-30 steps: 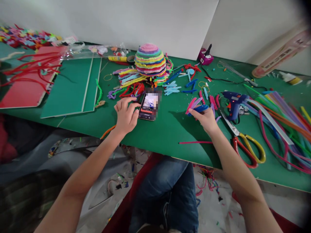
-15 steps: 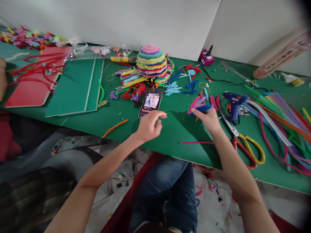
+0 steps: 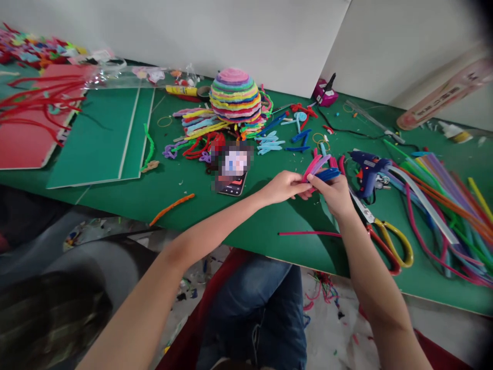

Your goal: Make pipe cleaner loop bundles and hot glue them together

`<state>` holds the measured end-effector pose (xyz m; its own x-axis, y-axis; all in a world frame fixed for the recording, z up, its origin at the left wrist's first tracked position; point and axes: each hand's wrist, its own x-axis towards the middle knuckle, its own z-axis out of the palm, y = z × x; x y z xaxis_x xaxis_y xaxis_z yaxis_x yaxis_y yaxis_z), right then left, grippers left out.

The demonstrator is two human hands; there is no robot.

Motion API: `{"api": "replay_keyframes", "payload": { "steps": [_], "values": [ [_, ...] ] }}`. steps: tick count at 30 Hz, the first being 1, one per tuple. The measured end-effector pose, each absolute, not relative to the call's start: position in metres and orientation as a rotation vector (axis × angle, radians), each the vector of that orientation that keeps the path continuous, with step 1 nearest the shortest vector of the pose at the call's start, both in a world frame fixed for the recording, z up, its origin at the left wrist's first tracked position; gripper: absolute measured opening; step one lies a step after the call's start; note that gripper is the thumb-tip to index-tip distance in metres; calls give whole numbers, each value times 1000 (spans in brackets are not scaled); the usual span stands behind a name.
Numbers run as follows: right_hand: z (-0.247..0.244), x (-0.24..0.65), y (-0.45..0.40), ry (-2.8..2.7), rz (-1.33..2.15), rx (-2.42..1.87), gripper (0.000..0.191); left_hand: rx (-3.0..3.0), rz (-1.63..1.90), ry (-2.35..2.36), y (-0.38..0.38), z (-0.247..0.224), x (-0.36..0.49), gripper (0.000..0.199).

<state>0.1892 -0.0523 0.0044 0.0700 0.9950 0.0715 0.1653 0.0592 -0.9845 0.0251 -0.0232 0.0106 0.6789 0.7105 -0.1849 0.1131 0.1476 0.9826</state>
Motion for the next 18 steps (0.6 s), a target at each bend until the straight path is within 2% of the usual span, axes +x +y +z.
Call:
{"api": "replay_keyframes", "payload": {
  "steps": [6, 11, 18],
  "values": [
    [4, 181, -54, -1228, 1043, -1318, 38, 1262, 544, 842, -26, 10, 22, 23],
    [9, 179, -54, -1253, 996, -1329, 37, 1273, 515, 831, -25, 11, 18, 22],
    [17, 181, -56, -1253, 992, -1341, 39, 1110, 520, 827, -15, 15, 13, 54]
  ]
}}
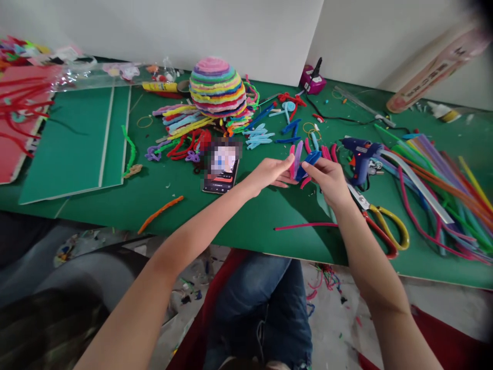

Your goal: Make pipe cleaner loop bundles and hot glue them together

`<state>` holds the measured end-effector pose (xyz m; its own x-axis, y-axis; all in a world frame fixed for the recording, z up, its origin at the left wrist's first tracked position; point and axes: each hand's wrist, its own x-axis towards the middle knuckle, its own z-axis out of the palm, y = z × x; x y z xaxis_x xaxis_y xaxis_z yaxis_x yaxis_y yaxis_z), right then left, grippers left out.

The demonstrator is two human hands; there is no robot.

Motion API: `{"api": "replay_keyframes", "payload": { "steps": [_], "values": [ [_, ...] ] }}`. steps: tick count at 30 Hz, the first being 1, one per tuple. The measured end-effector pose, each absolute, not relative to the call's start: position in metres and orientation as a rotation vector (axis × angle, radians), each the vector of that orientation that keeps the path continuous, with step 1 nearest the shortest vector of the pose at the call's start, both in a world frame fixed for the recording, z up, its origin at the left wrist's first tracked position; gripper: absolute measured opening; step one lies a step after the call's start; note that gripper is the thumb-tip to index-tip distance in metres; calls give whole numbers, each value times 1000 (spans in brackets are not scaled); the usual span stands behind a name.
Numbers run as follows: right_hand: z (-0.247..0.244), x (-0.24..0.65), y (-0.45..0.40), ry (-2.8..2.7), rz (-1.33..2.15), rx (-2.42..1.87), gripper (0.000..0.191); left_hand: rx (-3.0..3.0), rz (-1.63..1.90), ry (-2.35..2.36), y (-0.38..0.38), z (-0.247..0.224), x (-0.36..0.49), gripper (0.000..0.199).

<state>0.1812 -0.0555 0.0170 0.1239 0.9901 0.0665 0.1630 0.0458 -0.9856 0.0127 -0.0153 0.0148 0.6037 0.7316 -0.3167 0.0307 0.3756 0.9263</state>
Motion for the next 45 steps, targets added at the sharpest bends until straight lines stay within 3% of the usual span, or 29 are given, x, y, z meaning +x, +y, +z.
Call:
{"api": "replay_keyframes", "payload": {
  "steps": [2, 9, 14, 25, 28, 30, 33, 35, 45],
  "values": [
    [16, 181, -56, -1256, 978, -1341, 40, 1088, 504, 835, -15, 15, 13, 55],
    [9, 177, -55, -1287, 922, -1328, 42, 1140, 435, 826, -19, 15, 12, 21],
    [6, 175, -55, -1305, 850, -1351, 39, 1125, 399, 806, -20, 14, 12, 12],
    [-1, 168, -57, -1386, 977, -1302, 32, 1293, 474, 871, -29, 11, 19, 14],
    [-3, 167, -58, -1317, 966, -1305, 33, 1385, 432, 848, -40, 15, 2, 28],
    [-4, 167, -58, -1258, 979, -1314, 34, 1584, 575, 913, -49, 16, -28, 44],
    [-7, 166, -57, -1192, 949, -1331, 35, 2078, 1025, 1319, -58, 6, -89, 25],
    [-10, 165, -56, -1179, 897, -1333, 35, 2315, 1156, 1616, -59, -6, -126, 26],
    [-23, 167, -53, -1218, 734, -1344, 30, 2551, 878, 1828, -59, -24, -147, 33]
  ]
}}
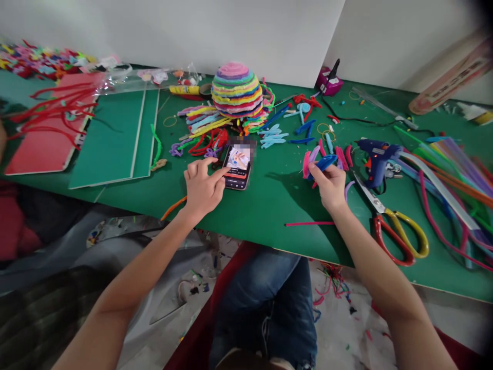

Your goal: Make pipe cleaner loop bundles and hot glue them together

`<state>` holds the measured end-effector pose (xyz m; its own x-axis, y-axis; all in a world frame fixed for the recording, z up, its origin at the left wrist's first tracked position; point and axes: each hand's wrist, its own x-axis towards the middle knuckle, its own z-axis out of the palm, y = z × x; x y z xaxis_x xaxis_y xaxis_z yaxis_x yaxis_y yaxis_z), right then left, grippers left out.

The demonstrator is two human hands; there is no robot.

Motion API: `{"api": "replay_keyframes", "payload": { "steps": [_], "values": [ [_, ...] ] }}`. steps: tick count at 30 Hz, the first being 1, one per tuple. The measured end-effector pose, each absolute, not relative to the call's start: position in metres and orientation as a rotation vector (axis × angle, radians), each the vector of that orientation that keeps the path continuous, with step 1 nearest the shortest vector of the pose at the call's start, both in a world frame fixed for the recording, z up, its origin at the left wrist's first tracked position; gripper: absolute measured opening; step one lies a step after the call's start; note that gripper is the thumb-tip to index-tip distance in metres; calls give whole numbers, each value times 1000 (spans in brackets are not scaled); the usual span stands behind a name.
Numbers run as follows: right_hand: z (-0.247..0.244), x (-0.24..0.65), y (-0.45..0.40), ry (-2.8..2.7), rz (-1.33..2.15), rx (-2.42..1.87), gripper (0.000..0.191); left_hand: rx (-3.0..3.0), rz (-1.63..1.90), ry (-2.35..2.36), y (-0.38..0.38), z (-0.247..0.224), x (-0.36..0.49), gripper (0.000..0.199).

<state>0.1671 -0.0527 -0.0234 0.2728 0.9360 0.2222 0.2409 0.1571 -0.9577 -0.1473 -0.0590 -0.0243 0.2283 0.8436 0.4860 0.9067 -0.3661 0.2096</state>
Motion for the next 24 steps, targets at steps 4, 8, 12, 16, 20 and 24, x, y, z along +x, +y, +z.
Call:
{"api": "replay_keyframes", "payload": {
  "steps": [4, 8, 12, 16, 20, 24],
  "values": [
    [-22, 167, -53, -1222, 734, -1314, 29, -2418, -747, -1656, -61, -23, -148, 33],
    [-21, 167, -53, -1221, 748, -1325, 29, -2432, -702, -1652, -60, -22, -147, 34],
    [-21, 167, -53, -1216, 762, -1320, 25, -2442, -742, -1680, -59, -21, -147, 35],
    [-22, 168, -53, -1223, 769, -1297, 25, -2394, -863, -1716, -59, -22, -149, 37],
    [-23, 169, -53, -1220, 766, -1299, 29, -2358, -859, -1770, -60, -22, -150, 38],
    [-23, 169, -52, -1200, 800, -1285, 29, -2348, -800, -1789, -62, -21, -149, 38]
  ]
}}
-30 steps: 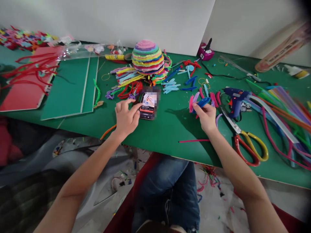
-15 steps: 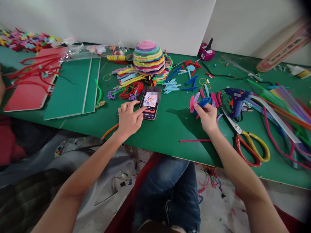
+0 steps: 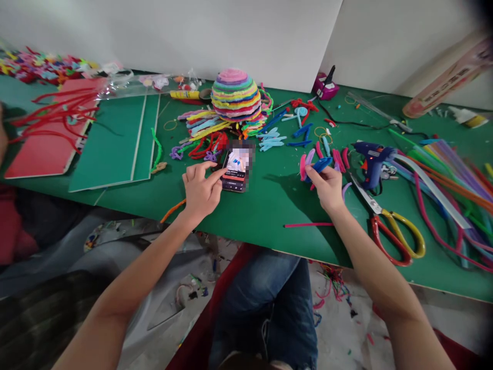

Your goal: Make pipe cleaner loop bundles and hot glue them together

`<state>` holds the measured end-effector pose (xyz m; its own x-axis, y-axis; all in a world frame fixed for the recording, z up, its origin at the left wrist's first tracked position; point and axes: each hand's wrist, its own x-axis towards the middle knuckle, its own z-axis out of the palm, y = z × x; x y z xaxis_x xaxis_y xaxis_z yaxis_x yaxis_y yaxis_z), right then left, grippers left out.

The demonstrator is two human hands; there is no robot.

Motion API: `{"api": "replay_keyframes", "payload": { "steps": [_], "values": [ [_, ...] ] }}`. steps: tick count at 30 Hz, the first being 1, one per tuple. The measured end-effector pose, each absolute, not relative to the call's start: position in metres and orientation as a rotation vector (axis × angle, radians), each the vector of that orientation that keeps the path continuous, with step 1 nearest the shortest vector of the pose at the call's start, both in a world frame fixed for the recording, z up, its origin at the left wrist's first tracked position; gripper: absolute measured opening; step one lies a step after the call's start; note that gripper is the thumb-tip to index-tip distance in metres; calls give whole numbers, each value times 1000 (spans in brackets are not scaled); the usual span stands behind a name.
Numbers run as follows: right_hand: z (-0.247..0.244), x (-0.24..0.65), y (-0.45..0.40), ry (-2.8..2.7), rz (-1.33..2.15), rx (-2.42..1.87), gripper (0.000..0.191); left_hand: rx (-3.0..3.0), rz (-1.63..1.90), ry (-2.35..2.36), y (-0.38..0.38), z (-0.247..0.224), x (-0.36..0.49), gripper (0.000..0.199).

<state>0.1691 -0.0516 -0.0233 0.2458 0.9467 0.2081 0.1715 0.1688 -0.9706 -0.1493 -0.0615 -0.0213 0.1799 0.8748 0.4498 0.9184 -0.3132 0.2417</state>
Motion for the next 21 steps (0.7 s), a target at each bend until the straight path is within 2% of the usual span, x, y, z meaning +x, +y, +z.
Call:
{"api": "replay_keyframes", "payload": {
  "steps": [21],
  "values": [
    [-20, 168, -52, -1221, 814, -1272, 22, -2387, -667, -1783, -62, -17, -146, 37]
  ]
}}
